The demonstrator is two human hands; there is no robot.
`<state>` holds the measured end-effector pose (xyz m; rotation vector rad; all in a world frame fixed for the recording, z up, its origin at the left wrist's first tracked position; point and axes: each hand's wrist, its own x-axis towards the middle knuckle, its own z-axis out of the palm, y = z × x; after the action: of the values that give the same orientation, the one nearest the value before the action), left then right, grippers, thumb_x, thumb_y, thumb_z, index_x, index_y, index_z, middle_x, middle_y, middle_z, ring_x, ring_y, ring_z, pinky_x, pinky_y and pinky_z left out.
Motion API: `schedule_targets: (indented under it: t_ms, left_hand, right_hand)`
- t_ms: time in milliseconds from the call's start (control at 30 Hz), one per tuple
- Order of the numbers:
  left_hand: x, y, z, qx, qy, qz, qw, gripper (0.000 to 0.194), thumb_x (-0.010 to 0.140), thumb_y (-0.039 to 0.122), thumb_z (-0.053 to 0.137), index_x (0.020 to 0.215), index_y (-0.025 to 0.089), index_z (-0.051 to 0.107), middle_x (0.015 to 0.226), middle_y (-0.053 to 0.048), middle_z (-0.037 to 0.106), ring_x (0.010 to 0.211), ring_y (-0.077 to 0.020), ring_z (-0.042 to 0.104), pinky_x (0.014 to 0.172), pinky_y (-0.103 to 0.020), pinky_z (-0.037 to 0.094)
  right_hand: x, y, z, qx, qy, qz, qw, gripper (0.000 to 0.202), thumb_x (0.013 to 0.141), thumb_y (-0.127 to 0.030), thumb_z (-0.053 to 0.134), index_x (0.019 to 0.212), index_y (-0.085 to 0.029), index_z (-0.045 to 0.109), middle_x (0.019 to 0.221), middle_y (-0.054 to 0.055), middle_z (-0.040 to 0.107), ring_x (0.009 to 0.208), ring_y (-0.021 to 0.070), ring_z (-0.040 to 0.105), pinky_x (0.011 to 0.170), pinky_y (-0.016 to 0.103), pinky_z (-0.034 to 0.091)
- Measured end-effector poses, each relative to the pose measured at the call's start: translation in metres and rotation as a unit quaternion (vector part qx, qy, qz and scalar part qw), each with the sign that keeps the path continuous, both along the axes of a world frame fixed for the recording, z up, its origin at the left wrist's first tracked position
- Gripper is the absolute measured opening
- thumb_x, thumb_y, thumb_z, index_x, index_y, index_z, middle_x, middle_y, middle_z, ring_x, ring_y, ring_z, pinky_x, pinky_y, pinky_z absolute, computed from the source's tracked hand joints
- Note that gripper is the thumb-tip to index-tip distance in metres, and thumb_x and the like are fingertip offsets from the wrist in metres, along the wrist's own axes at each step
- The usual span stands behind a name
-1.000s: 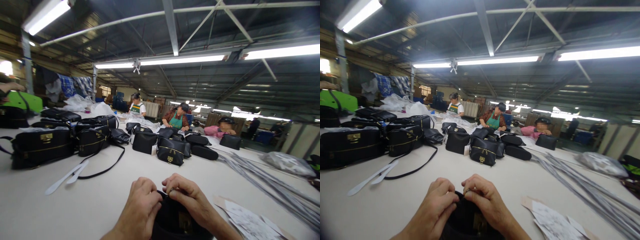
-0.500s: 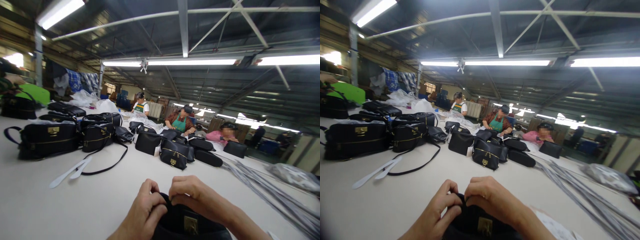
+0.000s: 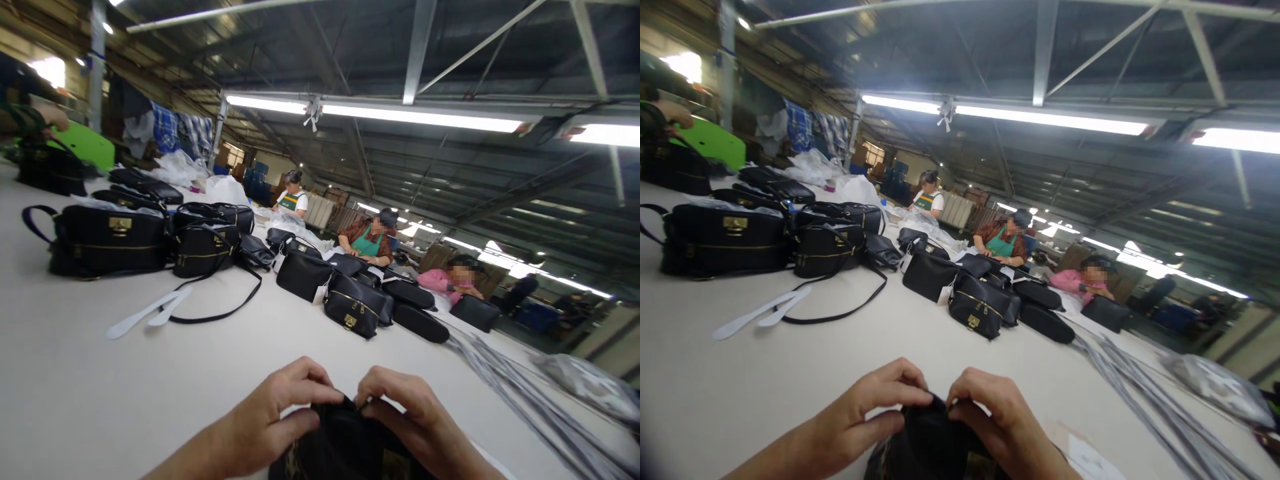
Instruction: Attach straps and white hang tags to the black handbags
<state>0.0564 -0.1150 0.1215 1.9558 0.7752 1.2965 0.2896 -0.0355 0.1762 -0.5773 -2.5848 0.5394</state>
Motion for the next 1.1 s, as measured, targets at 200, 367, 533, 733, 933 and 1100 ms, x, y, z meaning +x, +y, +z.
schedule_targets:
  t_ms: [200,367,533,733,933,1100]
  left_hand:
    - [0.007,0.004,-0.021,0.138,-0.018,0.076,0.987,0.031,0.087,0.003,0.056,0.104,0.026,0.068,0.111,-0.006,0.062,0.101,-0.0172,0.062,0.088,-0.026,0.052]
    - [0.007,0.009,-0.021,0.135,-0.052,0.094,0.985,0.023,0.083,0.002,0.060,0.088,0.024,0.066,0.103,-0.002,0.068,0.094,-0.0143,0.066,0.084,-0.019,0.052]
    - [0.013,0.009,-0.024,0.108,-0.115,0.107,0.982,0.021,0.082,0.006,0.065,0.086,0.025,0.071,0.094,-0.001,0.064,0.088,-0.0133,0.066,0.077,-0.017,0.053]
    - [0.014,0.007,-0.030,0.160,-0.101,0.176,0.966,0.033,0.083,0.004,0.063,0.107,0.027,0.067,0.093,-0.001,0.062,0.086,-0.0140,0.064,0.078,-0.021,0.054]
    - [0.017,-0.001,-0.025,0.217,-0.015,0.188,0.958,0.025,0.088,0.002,0.055,0.098,0.023,0.062,0.094,-0.004,0.066,0.086,-0.0143,0.063,0.075,-0.021,0.052]
    - [0.018,0.001,-0.023,0.270,0.033,0.188,0.944,0.027,0.091,0.006,0.046,0.108,0.023,0.058,0.088,-0.004,0.067,0.084,-0.0186,0.059,0.080,-0.032,0.049]
  right_hand:
    - [-0.004,-0.002,0.017,-0.074,-0.005,0.016,0.997,0.023,0.094,-0.036,0.057,0.082,-0.019,0.068,0.077,0.002,0.070,0.071,0.0141,0.063,0.068,0.023,0.048]
    - [-0.010,0.000,0.030,-0.055,-0.024,0.046,0.997,0.020,0.093,-0.033,0.060,0.083,-0.018,0.069,0.076,0.002,0.069,0.071,0.0138,0.063,0.067,0.022,0.048]
    - [-0.014,-0.002,0.028,0.004,-0.048,0.080,0.996,0.021,0.096,-0.029,0.056,0.083,-0.019,0.070,0.078,0.002,0.068,0.072,0.0134,0.062,0.067,0.021,0.047]
    - [-0.010,0.000,0.016,-0.017,-0.012,0.039,0.999,0.018,0.095,-0.030,0.058,0.087,-0.020,0.071,0.079,0.003,0.070,0.072,0.0138,0.064,0.067,0.022,0.047]
    - [-0.006,-0.001,0.007,-0.006,0.004,0.022,1.000,0.020,0.096,-0.031,0.056,0.084,-0.020,0.068,0.077,0.003,0.070,0.072,0.0145,0.065,0.067,0.022,0.048]
    - [-0.002,-0.008,-0.005,0.018,0.082,0.050,0.995,0.017,0.099,-0.027,0.052,0.091,-0.022,0.066,0.080,0.004,0.069,0.073,0.0143,0.066,0.067,0.021,0.050]
